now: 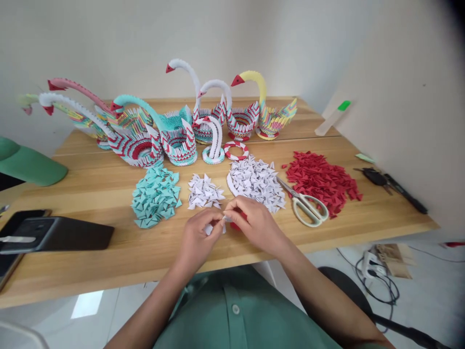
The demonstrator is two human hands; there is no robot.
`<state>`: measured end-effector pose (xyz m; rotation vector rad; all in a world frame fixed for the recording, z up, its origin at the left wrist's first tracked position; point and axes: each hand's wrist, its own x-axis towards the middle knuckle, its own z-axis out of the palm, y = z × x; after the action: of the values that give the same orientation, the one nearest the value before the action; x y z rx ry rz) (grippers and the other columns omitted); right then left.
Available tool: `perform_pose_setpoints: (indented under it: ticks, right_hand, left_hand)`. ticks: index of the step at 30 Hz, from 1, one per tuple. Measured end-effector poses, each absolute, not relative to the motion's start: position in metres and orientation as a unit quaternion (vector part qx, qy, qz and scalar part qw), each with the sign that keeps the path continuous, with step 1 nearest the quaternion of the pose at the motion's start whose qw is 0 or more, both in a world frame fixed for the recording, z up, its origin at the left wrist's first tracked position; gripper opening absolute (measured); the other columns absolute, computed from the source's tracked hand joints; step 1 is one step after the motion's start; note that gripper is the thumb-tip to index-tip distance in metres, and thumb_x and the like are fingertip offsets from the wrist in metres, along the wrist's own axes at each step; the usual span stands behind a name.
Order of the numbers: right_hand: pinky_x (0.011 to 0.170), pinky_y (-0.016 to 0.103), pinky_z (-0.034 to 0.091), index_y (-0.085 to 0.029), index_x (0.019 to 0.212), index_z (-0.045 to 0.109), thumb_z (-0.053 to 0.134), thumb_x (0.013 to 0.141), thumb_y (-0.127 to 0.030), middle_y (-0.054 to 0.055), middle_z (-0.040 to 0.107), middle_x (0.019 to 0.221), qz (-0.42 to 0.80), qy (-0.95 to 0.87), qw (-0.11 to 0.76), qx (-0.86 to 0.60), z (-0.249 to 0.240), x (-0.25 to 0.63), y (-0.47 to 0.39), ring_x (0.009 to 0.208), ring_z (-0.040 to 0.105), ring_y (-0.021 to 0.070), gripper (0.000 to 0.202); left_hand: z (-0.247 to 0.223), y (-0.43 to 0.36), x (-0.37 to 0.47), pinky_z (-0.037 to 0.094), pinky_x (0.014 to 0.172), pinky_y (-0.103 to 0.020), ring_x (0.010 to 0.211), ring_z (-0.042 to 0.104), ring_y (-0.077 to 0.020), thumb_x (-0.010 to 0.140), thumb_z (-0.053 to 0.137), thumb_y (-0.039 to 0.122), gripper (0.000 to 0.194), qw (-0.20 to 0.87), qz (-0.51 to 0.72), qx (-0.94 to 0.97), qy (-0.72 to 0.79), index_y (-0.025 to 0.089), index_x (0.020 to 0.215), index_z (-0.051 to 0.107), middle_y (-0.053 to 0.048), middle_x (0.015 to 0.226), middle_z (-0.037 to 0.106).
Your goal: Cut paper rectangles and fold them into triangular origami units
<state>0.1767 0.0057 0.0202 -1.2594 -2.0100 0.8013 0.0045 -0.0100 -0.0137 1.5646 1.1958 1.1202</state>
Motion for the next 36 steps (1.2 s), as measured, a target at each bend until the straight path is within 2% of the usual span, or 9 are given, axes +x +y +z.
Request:
perform_pose_setpoints:
  ticks: [2,5,10,14,19,26,31,36]
  right_hand:
    - [0.074,0.026,0.042,-0.021,0.088,0.060,0.053,0.093,-0.023,0.000,0.067,0.085,0.336,-0.728,0.353,-0.482,0.018,0.177,0.003,0.080,0.061,0.0151,0.009]
    - [0.071,0.026,0.043,-0.021,0.099,0.063,0.054,0.093,-0.030,0.000,0.067,0.085,0.397,-0.678,0.387,-0.483,0.011,0.177,-0.003,0.077,0.060,0.0146,0.014]
    - [0.062,0.025,0.044,-0.018,0.085,0.063,0.063,0.084,-0.031,0.000,0.063,0.073,0.475,-0.610,0.408,-0.485,-0.003,0.169,-0.011,0.067,0.057,0.0140,0.012]
    - [0.060,0.024,0.044,-0.019,0.077,0.062,0.063,0.083,-0.029,-0.001,0.061,0.068,0.464,-0.593,0.431,-0.497,-0.003,0.164,-0.011,0.063,0.056,0.0131,0.012]
    - [0.058,0.023,0.045,-0.019,0.078,0.062,0.063,0.084,-0.029,-0.001,0.061,0.067,0.443,-0.602,0.439,-0.499,-0.001,0.164,-0.010,0.062,0.056,0.0129,0.011]
    - [0.073,0.028,0.047,-0.022,0.078,0.065,0.061,0.087,-0.017,0.001,0.069,0.079,0.337,-0.734,0.421,-0.412,0.000,0.172,-0.006,0.076,0.063,0.0159,0.011]
    - [0.072,0.028,0.047,-0.022,0.077,0.065,0.063,0.087,-0.021,0.000,0.069,0.078,0.353,-0.716,0.410,-0.440,0.002,0.170,-0.007,0.073,0.063,0.0158,0.009]
    - [0.068,0.026,0.047,-0.020,0.078,0.063,0.062,0.087,-0.027,0.001,0.068,0.077,0.429,-0.647,0.401,-0.486,0.004,0.165,-0.010,0.072,0.062,0.0153,0.012]
  left_hand:
    - [-0.016,-0.011,0.004,0.039,0.060,-0.023,0.061,0.051,-0.0118,0.080,0.063,0.024,0.013,0.486,0.458,0.565,0.484,0.017,0.069,0.065,0.001,0.064,0.060]
    - [-0.018,-0.011,0.004,0.038,0.059,-0.021,0.057,0.047,-0.0100,0.078,0.066,0.028,0.018,0.564,0.490,0.459,0.481,0.017,0.064,0.063,0.003,0.057,0.055]
    - [-0.017,-0.014,0.005,0.039,0.061,-0.021,0.058,0.047,-0.0097,0.077,0.068,0.029,0.021,0.595,0.494,0.422,0.473,0.016,0.062,0.063,0.003,0.056,0.056]
    - [-0.013,-0.018,0.002,0.040,0.061,-0.022,0.058,0.049,-0.0108,0.080,0.064,0.030,0.023,0.575,0.480,0.458,0.479,0.016,0.062,0.065,0.001,0.058,0.059]
    - [-0.009,-0.019,-0.001,0.040,0.059,-0.023,0.057,0.050,-0.0115,0.079,0.063,0.031,0.023,0.554,0.461,0.477,0.502,0.016,0.061,0.066,0.000,0.060,0.062]
    - [-0.007,-0.018,-0.008,0.041,0.056,-0.023,0.054,0.050,-0.0111,0.076,0.064,0.031,0.020,0.571,0.429,0.484,0.506,0.016,0.063,0.068,-0.002,0.061,0.066]
    - [-0.011,-0.020,-0.009,0.041,0.056,-0.022,0.055,0.052,-0.0121,0.078,0.062,0.028,0.020,0.541,0.426,0.520,0.505,0.016,0.062,0.067,-0.002,0.060,0.065]
    - [-0.009,-0.025,-0.007,0.044,0.065,-0.024,0.065,0.059,-0.0155,0.081,0.060,0.023,0.018,0.440,0.444,0.591,0.509,0.017,0.065,0.067,-0.002,0.066,0.068]
